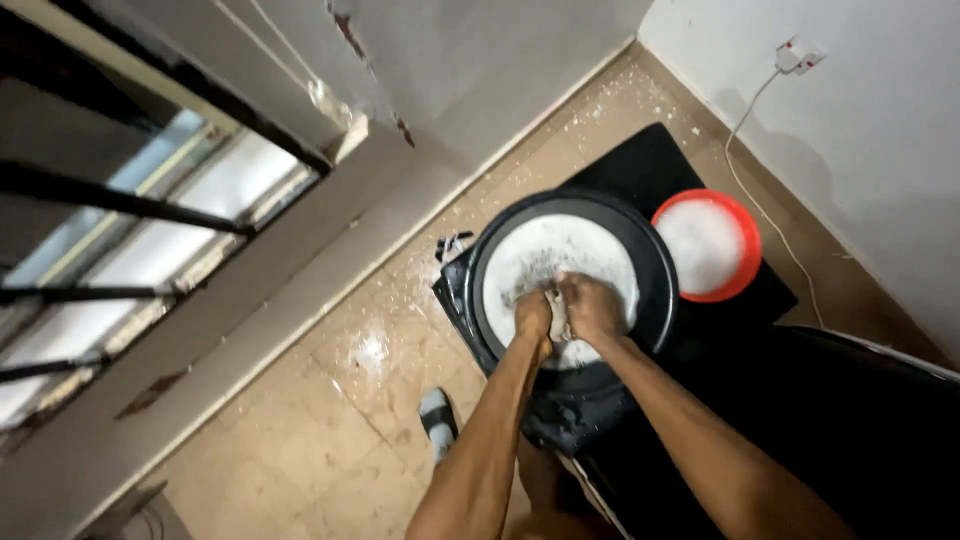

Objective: Cleaning the window glass, metal bars, and frame using a cloth and soapy water.

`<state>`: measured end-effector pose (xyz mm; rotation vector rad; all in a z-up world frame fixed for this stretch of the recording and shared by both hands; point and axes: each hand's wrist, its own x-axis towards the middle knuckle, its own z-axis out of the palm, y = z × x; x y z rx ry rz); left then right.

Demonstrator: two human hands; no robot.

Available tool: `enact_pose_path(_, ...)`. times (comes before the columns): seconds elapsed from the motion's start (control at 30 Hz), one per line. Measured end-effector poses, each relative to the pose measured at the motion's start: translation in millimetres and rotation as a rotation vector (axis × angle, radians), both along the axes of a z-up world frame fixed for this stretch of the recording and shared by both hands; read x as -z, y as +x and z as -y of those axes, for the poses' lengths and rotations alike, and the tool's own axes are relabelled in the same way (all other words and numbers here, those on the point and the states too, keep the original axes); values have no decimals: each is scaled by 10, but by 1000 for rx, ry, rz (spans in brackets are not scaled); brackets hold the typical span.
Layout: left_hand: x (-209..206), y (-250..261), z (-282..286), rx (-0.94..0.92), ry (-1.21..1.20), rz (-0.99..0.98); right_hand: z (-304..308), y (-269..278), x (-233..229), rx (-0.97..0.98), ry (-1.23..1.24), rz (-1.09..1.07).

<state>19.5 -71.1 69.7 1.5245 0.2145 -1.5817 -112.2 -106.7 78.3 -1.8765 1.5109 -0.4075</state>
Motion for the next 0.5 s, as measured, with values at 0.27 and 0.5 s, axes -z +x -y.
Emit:
enact_pose_path(0.27, 352, 235, -10, 278, 173, 600, -50, -75, -293, 267, -116, -380)
enact_pose_path(0.5, 1118, 27, -194, 498, 350, 774, -1, 83, -360, 265, 340, -512)
